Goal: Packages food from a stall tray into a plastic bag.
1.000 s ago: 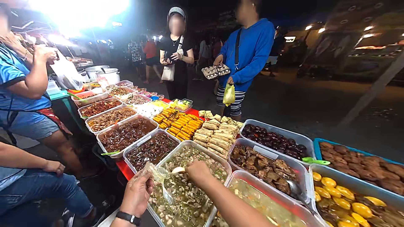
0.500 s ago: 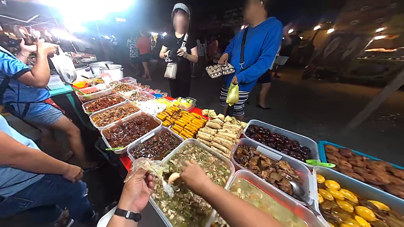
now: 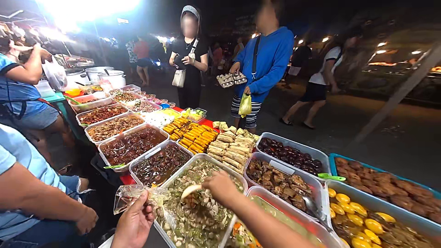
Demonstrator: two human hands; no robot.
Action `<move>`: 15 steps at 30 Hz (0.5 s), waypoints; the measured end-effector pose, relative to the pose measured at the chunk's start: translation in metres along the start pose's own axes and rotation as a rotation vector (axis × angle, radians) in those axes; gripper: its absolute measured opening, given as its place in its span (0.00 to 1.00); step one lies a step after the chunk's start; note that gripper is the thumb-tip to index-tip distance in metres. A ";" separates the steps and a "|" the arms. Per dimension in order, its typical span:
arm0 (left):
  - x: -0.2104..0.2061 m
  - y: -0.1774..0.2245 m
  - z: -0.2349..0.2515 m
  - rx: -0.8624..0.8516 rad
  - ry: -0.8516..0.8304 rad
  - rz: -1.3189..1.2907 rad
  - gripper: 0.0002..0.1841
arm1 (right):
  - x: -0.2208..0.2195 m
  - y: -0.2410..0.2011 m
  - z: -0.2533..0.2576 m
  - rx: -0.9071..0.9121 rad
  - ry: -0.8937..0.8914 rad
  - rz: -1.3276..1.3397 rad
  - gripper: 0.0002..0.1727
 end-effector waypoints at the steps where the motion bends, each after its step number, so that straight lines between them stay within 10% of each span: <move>1: 0.003 -0.002 0.000 0.008 0.012 -0.001 0.12 | 0.011 0.022 -0.006 -0.128 0.011 -0.005 0.22; 7: -0.005 -0.020 -0.004 0.043 -0.011 0.019 0.11 | -0.027 0.098 -0.018 -0.762 -0.089 0.189 0.20; 15: -0.015 -0.030 -0.006 0.087 -0.030 0.025 0.08 | -0.028 0.019 -0.051 -0.504 -0.178 0.213 0.19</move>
Point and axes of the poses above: each hand's wrist, its own z-axis towards the middle knuckle, its own x-axis out of the back of the hand, y = z × x, the point moved 6 cm from there along z, towards the middle knuckle, and after that the axes turned 6 degrees about x, right-handed, at the moved point
